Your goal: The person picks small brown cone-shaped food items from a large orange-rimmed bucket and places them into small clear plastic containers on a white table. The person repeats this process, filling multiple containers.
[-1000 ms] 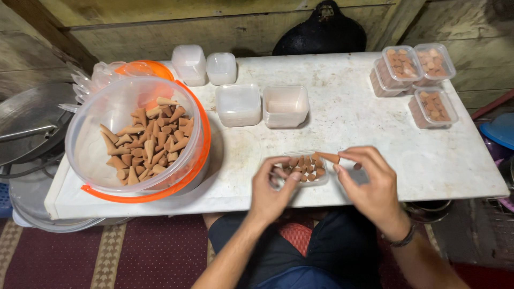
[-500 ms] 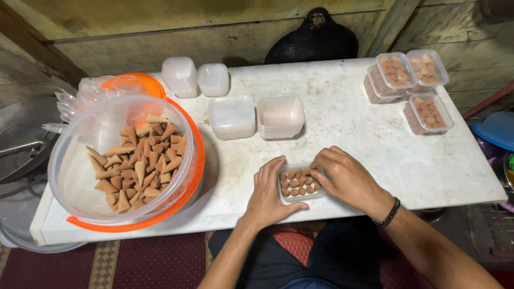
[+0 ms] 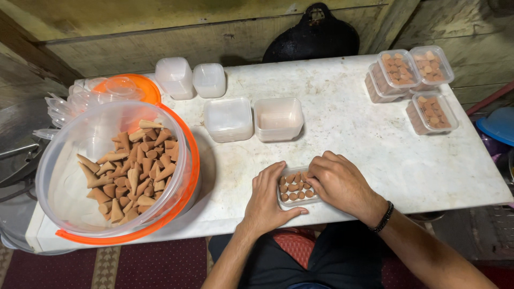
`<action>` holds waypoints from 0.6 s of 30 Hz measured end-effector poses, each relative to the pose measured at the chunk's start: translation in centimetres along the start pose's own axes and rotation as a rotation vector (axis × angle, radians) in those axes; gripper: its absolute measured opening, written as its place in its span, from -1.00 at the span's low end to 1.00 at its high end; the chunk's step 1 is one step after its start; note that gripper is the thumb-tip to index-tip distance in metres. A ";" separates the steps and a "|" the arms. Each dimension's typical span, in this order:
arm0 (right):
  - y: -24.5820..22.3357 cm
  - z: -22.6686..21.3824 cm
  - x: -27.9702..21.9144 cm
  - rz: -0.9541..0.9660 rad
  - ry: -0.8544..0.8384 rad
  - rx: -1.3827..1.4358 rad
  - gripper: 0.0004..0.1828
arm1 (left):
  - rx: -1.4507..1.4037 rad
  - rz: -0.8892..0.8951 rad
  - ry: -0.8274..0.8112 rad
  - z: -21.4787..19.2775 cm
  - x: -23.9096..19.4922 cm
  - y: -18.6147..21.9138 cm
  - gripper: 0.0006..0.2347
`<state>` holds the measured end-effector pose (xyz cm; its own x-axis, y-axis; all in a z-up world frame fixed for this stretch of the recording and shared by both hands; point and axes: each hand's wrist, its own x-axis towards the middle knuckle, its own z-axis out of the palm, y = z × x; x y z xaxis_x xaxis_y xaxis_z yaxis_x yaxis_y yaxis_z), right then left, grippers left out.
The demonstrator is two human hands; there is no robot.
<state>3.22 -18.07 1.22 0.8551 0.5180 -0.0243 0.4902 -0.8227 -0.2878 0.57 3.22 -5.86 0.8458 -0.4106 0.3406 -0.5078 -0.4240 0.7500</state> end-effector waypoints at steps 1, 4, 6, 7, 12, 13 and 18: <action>0.2 0.4 -0.1 -0.002 0.001 0.000 -0.89 | 0.002 0.000 0.001 0.1 0.0 0.0 -0.09; 0.6 1.2 -0.1 -0.030 0.020 -0.014 -0.89 | 0.000 0.002 0.002 0.1 -0.1 -0.1 -0.09; 0.7 1.4 -0.1 -0.020 0.012 -0.013 -0.88 | 0.003 0.000 0.003 0.2 -0.1 0.0 -0.11; 0.7 1.4 -0.1 -0.019 0.012 -0.012 -0.88 | 0.002 -0.001 0.001 0.1 -0.1 0.1 -0.11; 0.6 1.4 0.0 0.009 0.001 -0.027 -0.86 | 0.010 0.001 -0.018 0.0 0.0 0.1 -0.12; 0.6 1.5 0.0 0.009 0.001 -0.027 -0.86 | 0.010 0.001 -0.017 0.0 0.0 0.1 -0.12; 0.9 1.9 -0.1 -0.014 0.022 -0.039 -0.87 | 0.023 0.003 -0.018 0.2 -0.1 -0.1 -0.13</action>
<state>3.29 -18.38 -0.81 0.8514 0.5245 0.0002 0.5077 -0.8242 -0.2507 0.51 3.13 -6.06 0.8414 -0.4259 0.3326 -0.5140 -0.4410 0.7357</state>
